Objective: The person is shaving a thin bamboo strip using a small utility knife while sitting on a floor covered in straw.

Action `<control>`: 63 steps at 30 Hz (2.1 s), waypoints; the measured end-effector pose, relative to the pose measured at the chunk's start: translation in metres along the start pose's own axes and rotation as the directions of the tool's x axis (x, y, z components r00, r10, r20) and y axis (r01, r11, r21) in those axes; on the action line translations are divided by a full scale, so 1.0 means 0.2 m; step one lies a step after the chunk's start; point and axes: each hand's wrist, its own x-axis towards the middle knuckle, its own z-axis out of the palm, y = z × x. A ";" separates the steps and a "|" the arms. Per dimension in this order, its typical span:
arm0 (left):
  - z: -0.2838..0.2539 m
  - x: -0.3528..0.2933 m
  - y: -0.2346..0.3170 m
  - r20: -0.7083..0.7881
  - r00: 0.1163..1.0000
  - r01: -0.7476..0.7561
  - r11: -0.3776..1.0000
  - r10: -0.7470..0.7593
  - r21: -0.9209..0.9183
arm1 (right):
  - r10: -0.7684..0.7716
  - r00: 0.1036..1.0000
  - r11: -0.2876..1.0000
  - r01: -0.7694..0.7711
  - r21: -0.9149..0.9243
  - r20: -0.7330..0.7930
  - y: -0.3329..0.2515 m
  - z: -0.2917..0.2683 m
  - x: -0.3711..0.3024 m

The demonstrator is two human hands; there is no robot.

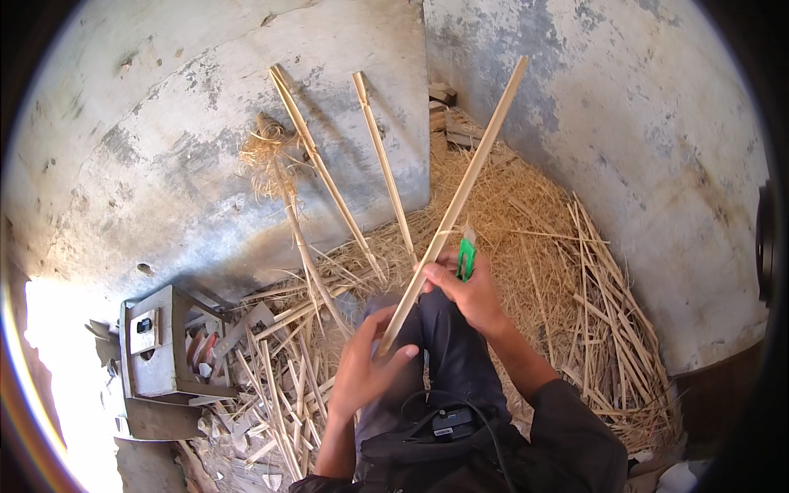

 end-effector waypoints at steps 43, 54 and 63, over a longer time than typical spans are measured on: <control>-0.03 -0.04 0.11 0.103 0.949 0.313 0.915 -0.296 -0.256 | -0.732 0.645 0.276 0.573 -0.772 0.217 -0.12 -0.11 -0.01; -0.04 -0.10 0.06 0.127 0.941 0.336 0.908 -0.314 -0.250 | -0.733 0.656 0.260 0.515 -0.817 0.180 -0.11 -0.13 0.01; -0.03 -0.29 -0.11 0.255 0.886 0.441 0.872 -0.386 -0.212 | -0.774 0.624 0.346 0.276 -0.897 -0.106 -0.09 -0.48 0.33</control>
